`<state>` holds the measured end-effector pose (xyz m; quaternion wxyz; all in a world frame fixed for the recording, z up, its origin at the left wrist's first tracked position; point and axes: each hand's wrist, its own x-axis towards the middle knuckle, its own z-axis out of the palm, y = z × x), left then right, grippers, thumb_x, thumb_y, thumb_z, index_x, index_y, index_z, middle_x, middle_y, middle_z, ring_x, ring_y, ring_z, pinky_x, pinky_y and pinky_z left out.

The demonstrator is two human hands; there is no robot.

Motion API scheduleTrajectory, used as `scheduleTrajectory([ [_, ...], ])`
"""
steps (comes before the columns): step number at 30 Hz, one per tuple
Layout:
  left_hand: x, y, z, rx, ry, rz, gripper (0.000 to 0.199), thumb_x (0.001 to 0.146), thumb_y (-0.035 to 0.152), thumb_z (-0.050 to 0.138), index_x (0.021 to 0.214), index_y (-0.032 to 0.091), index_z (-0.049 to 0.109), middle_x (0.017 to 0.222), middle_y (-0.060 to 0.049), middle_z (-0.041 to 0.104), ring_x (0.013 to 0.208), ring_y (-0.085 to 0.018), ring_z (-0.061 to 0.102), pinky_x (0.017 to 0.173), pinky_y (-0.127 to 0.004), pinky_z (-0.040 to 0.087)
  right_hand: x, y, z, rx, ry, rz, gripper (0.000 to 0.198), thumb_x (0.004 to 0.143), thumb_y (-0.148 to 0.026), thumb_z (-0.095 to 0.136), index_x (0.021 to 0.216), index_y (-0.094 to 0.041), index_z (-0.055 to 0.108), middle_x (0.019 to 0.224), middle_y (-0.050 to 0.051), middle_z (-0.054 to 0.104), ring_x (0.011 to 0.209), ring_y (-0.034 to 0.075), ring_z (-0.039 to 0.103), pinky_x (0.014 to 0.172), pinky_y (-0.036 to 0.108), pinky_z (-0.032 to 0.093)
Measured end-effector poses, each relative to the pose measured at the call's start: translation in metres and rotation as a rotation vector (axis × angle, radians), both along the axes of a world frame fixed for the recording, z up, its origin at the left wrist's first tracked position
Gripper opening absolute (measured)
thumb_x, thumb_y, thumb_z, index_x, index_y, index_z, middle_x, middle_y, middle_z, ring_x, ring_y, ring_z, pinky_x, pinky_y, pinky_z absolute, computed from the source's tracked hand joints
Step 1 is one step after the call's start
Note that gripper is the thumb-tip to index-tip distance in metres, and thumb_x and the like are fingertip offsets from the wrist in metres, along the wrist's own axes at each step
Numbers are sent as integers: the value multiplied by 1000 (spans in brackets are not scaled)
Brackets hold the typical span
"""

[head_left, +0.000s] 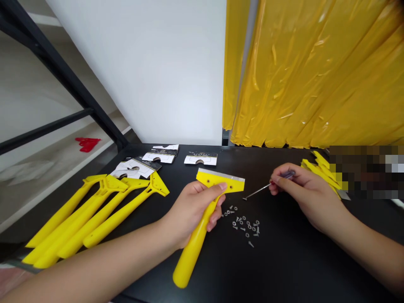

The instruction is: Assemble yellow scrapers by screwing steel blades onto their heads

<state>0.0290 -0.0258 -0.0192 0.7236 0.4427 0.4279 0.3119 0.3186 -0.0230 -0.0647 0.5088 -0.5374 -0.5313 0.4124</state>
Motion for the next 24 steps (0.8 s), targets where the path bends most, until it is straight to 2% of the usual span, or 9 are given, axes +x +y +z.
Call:
scheduleTrajectory([
  [6, 0, -1, -1, -7, -1, -2, 48, 101, 53, 76, 70, 20, 62, 49, 2, 54, 40, -7, 45, 44, -18, 34, 1, 1, -2, 0, 15, -17, 47, 84, -68, 92, 94, -26, 73, 82, 4, 74, 75, 23, 69, 74, 40, 59],
  [14, -1, 1, -2, -11, -5, -1, 49, 102, 54, 76, 70, 20, 62, 49, 2, 54, 41, -7, 44, 45, -18, 34, -1, -4, 9, 29, 18, -4, 49, 85, -70, 91, 99, -28, 70, 87, 2, 74, 76, 22, 68, 76, 38, 55],
  [24, 0, 2, -4, -18, -16, -2, 48, 101, 53, 78, 70, 20, 62, 49, 3, 53, 41, -7, 43, 44, -18, 34, -4, -8, 13, 64, -40, -6, 45, 88, -69, 90, 97, -29, 71, 80, 2, 73, 75, 22, 67, 75, 37, 53],
])
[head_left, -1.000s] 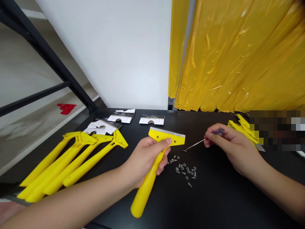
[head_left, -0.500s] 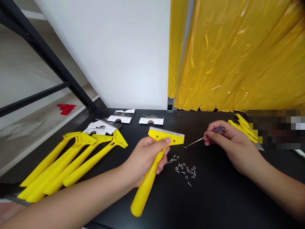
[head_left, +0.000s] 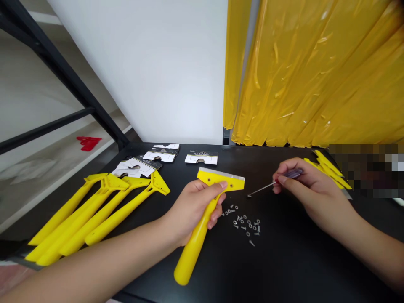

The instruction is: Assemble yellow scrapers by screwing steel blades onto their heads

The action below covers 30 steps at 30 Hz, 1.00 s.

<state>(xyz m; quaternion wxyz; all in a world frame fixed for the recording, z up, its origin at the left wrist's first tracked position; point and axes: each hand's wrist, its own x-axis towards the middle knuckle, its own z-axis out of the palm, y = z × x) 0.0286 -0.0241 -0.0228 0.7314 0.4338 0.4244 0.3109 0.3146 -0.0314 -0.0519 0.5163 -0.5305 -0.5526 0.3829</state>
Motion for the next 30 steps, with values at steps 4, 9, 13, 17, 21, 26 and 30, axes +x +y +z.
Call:
scheduleTrajectory([
  [4, 1, 1, 0, 8, 0, 6, 47, 100, 52, 78, 70, 20, 62, 49, 3, 53, 41, -7, 43, 44, -18, 35, 2, -1, 0, 2, 29, -9, 43, 88, -65, 92, 100, -28, 72, 84, 2, 75, 77, 22, 69, 76, 36, 53],
  [9, 2, 1, -1, -9, -25, 26, 41, 99, 44, 73, 69, 19, 62, 52, 3, 52, 42, -8, 43, 43, -19, 35, 5, -7, 6, 1, 142, -23, 35, 88, -55, 94, 103, -30, 75, 95, 0, 77, 79, 19, 72, 78, 33, 55],
  [13, 3, -1, -2, -75, -49, 27, 36, 98, 40, 72, 71, 18, 62, 56, 3, 53, 42, -8, 43, 42, -19, 35, -2, -14, 19, 6, 258, -32, 28, 87, -50, 94, 98, -30, 77, 90, 0, 75, 81, 19, 73, 78, 29, 58],
  [17, 3, -5, -2, -178, -70, -56, 37, 101, 39, 68, 71, 19, 62, 53, 4, 49, 39, -8, 40, 41, -19, 32, -13, -20, 27, -16, 335, -26, 26, 85, -48, 94, 96, -30, 80, 90, 1, 76, 84, 18, 73, 78, 25, 62],
  [21, 3, -9, 1, -272, -89, -150, 36, 104, 37, 61, 73, 19, 63, 51, 4, 49, 38, -9, 40, 41, -20, 32, -17, -25, 26, -45, 383, -9, 25, 85, -47, 95, 92, -27, 81, 91, 3, 76, 87, 18, 72, 81, 22, 63],
  [26, 3, -9, 1, -305, -121, -217, 38, 106, 38, 58, 73, 19, 63, 50, 3, 49, 39, -10, 40, 41, -19, 32, -19, -25, 23, -60, 411, 24, 23, 85, -46, 95, 95, -29, 82, 92, 2, 75, 89, 18, 71, 82, 23, 63],
  [30, 2, -9, -1, -331, -147, -244, 39, 106, 38, 57, 73, 18, 64, 51, 2, 50, 41, -10, 40, 40, -18, 33, -21, -25, 22, -67, 416, 13, 26, 83, -47, 97, 94, -29, 83, 91, 2, 74, 87, 18, 72, 82, 23, 64],
])
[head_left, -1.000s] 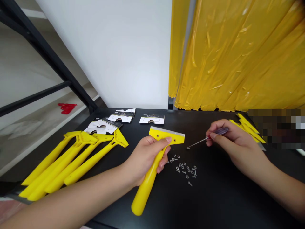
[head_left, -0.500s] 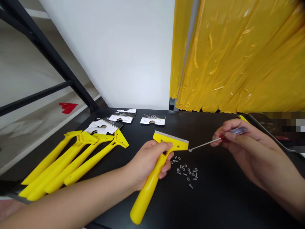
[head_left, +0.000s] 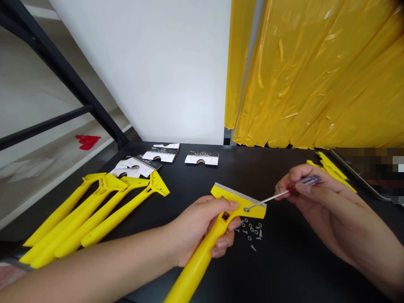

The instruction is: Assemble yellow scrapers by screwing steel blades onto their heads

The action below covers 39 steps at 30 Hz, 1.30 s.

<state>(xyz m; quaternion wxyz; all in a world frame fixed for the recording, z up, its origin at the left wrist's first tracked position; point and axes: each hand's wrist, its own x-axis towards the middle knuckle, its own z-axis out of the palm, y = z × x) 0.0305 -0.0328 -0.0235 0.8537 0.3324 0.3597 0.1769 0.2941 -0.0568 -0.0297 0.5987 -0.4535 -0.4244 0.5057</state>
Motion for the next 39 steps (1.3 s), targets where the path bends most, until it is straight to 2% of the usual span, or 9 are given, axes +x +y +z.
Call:
scheduleTrajectory([
  [14, 0, 2, 0, 46, -9, 15, 40, 107, 38, 57, 73, 19, 64, 49, 2, 50, 39, -10, 41, 40, -18, 33, 8, 6, -6, -2, -28, -27, 26, 80, -46, 97, 95, -29, 83, 91, 2, 75, 89, 19, 70, 81, 23, 62],
  [19, 0, 1, -1, 51, 9, 33, 39, 107, 37, 57, 73, 19, 63, 50, 3, 50, 38, -10, 40, 41, -19, 32, 10, 6, -3, 29, -50, -65, 28, 78, -47, 99, 93, -30, 84, 92, 3, 76, 90, 21, 70, 80, 25, 62],
  [26, 1, -1, 1, 56, 50, 65, 37, 107, 37, 62, 74, 19, 62, 51, 4, 51, 39, -9, 40, 41, -20, 32, 7, 1, 1, 69, -120, -28, 19, 86, -45, 94, 93, -31, 84, 91, 3, 75, 91, 20, 70, 84, 26, 60],
  [35, 2, -1, 2, 50, 49, 76, 39, 108, 36, 62, 74, 18, 62, 51, 4, 50, 38, -8, 40, 41, -19, 33, 8, 1, -2, 78, -138, -12, 20, 87, -46, 95, 93, -31, 84, 91, 2, 75, 88, 19, 70, 82, 26, 61],
  [39, 3, -3, 0, 63, 60, 83, 40, 108, 38, 65, 74, 18, 63, 51, 4, 49, 40, -8, 40, 41, -18, 33, 14, -3, -4, 124, -235, 10, 19, 92, -49, 91, 99, -34, 82, 96, 1, 75, 95, 20, 70, 83, 25, 60],
])
